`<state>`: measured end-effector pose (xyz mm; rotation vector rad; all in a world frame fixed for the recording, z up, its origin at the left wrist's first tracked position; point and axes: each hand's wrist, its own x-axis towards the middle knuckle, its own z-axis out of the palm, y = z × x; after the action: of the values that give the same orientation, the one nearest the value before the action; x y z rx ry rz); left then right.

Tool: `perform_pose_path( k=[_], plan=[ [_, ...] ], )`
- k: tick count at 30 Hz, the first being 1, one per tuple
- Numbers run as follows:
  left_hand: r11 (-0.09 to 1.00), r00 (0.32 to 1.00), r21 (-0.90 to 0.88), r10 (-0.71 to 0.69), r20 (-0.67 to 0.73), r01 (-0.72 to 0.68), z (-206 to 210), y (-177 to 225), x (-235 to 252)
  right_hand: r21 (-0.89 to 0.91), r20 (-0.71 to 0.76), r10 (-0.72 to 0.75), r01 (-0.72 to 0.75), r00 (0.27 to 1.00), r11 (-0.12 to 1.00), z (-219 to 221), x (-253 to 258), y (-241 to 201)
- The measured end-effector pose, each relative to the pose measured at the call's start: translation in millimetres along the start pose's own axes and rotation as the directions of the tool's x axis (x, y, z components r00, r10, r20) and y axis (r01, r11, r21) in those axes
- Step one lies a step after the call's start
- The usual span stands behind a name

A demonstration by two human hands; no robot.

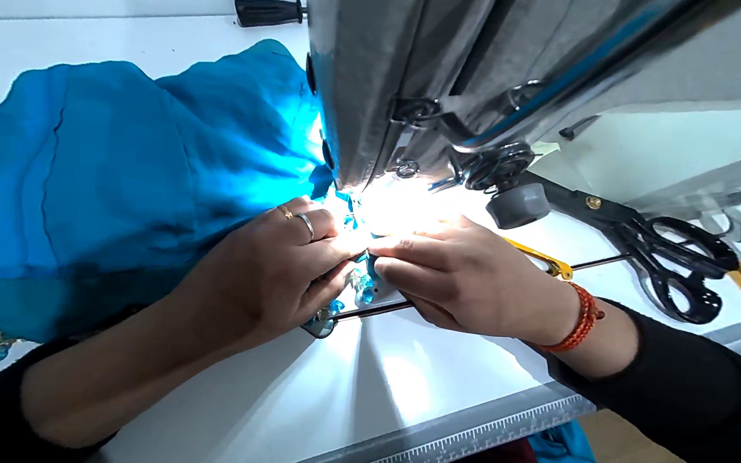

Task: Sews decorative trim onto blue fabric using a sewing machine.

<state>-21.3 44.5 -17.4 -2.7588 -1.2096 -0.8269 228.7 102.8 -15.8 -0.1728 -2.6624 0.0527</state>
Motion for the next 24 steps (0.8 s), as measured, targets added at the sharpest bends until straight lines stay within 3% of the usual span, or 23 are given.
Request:
perform_pose_path(
  k=[24],
  plan=[
    [1.000, 1.000, 0.029, 0.009, -0.003, -0.009, 3.0, -1.8, 1.5, 0.005, -0.022, 0.022, -0.022, 1.000, 1.000, 0.3, 1.5, -0.7]
  ],
)
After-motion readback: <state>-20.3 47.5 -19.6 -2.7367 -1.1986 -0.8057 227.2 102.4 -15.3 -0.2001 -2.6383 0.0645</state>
